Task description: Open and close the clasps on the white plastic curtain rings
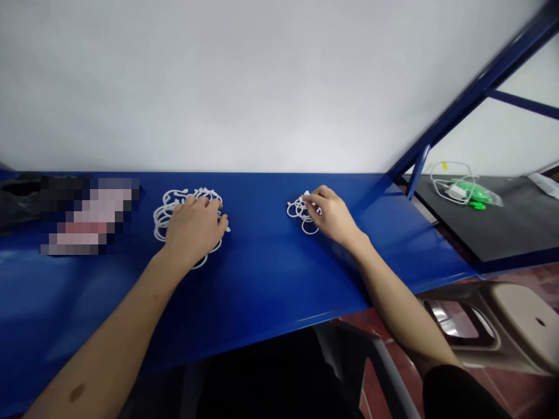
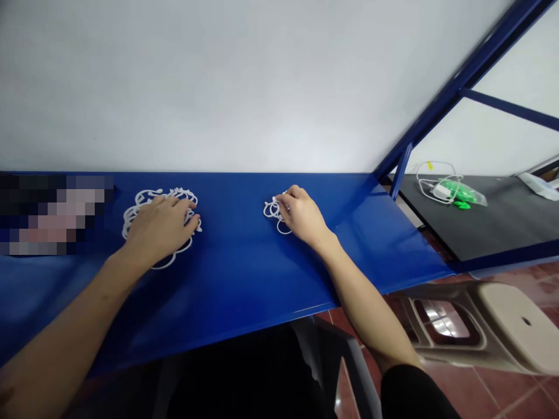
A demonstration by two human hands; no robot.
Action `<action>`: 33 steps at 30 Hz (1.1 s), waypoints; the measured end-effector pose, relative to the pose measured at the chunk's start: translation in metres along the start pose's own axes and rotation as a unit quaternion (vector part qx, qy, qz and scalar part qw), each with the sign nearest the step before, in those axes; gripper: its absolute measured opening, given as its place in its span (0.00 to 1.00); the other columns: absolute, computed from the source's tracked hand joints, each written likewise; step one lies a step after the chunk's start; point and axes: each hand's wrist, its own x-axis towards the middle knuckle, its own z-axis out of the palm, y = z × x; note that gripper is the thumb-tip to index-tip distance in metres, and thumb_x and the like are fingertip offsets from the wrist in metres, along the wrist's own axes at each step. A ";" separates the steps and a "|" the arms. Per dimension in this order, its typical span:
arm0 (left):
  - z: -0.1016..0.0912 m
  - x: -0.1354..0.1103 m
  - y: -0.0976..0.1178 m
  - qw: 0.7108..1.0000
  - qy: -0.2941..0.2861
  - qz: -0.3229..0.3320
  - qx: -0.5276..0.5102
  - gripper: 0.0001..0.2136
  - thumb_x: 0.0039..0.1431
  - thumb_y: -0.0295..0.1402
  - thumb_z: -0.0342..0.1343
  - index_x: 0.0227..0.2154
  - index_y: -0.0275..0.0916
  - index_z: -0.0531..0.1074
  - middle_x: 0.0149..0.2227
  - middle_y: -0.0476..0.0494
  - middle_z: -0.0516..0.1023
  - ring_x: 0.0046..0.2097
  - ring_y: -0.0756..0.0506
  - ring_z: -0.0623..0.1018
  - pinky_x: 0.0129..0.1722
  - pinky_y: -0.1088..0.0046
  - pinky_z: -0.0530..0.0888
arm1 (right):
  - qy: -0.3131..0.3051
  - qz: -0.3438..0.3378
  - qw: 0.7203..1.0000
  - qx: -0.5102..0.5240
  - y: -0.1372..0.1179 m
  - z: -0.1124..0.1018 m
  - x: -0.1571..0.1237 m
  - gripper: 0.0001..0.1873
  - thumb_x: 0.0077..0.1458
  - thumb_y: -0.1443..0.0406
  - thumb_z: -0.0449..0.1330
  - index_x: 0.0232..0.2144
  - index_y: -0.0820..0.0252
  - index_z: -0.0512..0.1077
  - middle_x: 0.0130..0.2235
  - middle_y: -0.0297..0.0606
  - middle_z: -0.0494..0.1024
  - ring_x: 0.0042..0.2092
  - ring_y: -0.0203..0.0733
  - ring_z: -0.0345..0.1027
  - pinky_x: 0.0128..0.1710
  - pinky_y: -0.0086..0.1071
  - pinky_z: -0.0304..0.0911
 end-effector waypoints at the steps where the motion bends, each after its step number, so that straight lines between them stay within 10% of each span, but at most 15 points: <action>1: 0.002 0.000 -0.002 1.000 -0.003 0.000 -0.003 0.13 0.61 0.36 0.48 0.40 0.39 0.76 0.39 0.32 0.80 0.46 0.30 0.76 0.44 0.51 0.72 | -0.021 -0.007 1.000 -0.007 0.001 0.001 0.000 0.11 0.65 0.68 0.55 0.44 0.62 0.77 0.39 0.44 0.75 0.39 0.45 0.67 0.42 0.41 0.68; 14: -0.010 0.007 -0.001 0.978 0.032 -0.082 -0.191 0.05 0.58 0.34 0.55 0.36 0.43 0.73 0.33 0.42 0.81 0.37 0.38 0.77 0.41 0.56 0.72 | -0.041 0.005 0.997 -0.059 -0.004 0.003 0.000 0.10 0.65 0.66 0.56 0.45 0.61 0.76 0.39 0.45 0.75 0.42 0.49 0.64 0.44 0.44 0.66; 21: -0.023 0.009 0.012 0.893 0.040 -0.179 -0.411 0.07 0.59 0.38 0.60 0.37 0.42 0.75 0.36 0.44 0.82 0.37 0.44 0.79 0.38 0.64 0.75 | 0.012 -0.026 1.000 -0.002 -0.022 0.001 -0.001 0.12 0.67 0.65 0.53 0.46 0.59 0.76 0.39 0.45 0.76 0.42 0.49 0.65 0.43 0.45 0.67; 33: -0.026 -0.001 0.050 0.736 -0.156 -0.050 -0.657 0.06 0.63 0.35 0.56 0.40 0.41 0.74 0.29 0.47 0.79 0.32 0.47 0.79 0.37 0.64 0.78 | -0.036 -0.039 0.973 0.225 -0.062 0.032 -0.010 0.12 0.67 0.61 0.56 0.50 0.58 0.71 0.42 0.41 0.79 0.39 0.41 0.74 0.42 0.38 0.71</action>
